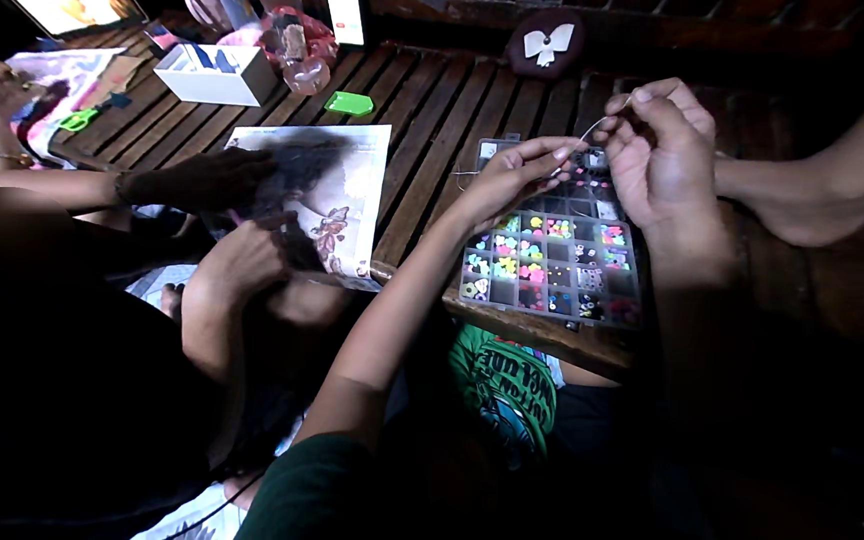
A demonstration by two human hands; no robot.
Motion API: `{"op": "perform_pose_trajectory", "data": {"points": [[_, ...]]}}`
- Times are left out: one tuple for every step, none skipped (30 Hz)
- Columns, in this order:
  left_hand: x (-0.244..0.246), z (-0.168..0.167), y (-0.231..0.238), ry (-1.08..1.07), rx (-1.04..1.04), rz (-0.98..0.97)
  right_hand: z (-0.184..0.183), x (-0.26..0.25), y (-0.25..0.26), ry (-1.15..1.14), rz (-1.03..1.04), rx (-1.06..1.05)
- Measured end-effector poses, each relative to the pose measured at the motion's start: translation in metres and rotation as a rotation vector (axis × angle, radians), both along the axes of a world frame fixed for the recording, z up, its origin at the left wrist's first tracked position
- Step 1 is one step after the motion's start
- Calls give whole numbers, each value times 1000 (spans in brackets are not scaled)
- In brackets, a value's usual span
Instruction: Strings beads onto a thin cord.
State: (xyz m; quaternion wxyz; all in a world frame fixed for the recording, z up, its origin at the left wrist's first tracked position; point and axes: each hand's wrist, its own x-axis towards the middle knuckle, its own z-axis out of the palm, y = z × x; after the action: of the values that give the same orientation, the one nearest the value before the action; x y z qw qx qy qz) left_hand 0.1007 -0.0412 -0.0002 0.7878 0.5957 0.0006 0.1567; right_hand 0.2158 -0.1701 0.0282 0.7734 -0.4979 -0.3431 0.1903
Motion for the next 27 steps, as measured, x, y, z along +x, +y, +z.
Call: {"op": "perform_pose_trajectory", "data": {"points": [[0,-1,0,-5,-10,6,-1,-1,-1,-10,11,-4],[0,-1,0,-8,-15,14,-1,-3,-2,-14,21,-5],[0,-2,0,-9,-11,19,-2,-6,-5,-17,35,-10],[0,-2,0,-6,-3,16,0,-6,-3,-6,17,-10],[0,-3,0,-4,1,9,1,-5,-2,3,6,-11],[1,-3,0,-1,4,2,1,-5,-3,8,6,-10],[1,-4,1,-4,6,-4,1,-5,-6,6,19,-11],[1,-4,1,-10,10,-3,1,-1,-4,21,-2,6],[1,-4,2,-14,16,-1,2,2,-3,32,-19,16],[2,-4,2,-14,23,5,3,3,-2,38,-27,25],[2,-4,2,-13,26,13,3,4,-2,41,-33,32],[2,-4,2,-10,22,16,3,4,-2,43,-36,37],[1,-3,1,-2,8,21,4,4,-1,45,-38,44],[1,-2,1,12,-7,24,3,4,-1,46,-34,52],[1,-1,0,23,-18,29,3,4,-1,39,-28,55],[1,-2,0,30,-26,29,2,4,-2,30,-26,57],[2,-2,1,30,-27,21,2,5,-1,25,-27,63],[2,-3,1,27,-21,16,2,5,-1,22,-31,67],[3,-4,2,28,-17,12,3,4,-1,24,-33,72],[4,-5,2,33,-17,15,3,4,-1,33,-36,78],[4,-5,2,38,-16,20,3,4,-1,42,-37,86],[4,-5,2,39,-14,24,3,4,-1,46,-35,92],[4,-5,2,38,-7,27,3,4,-2,49,-32,97],[4,-6,1,37,2,33,3,5,-2,48,-31,101],[4,-6,1,44,13,40,4,5,-2,45,-32,103],[3,-5,1,57,21,47,4,6,-2,38,-33,99],[3,-4,1,67,19,46,4,6,-3,27,-35,92]]}}
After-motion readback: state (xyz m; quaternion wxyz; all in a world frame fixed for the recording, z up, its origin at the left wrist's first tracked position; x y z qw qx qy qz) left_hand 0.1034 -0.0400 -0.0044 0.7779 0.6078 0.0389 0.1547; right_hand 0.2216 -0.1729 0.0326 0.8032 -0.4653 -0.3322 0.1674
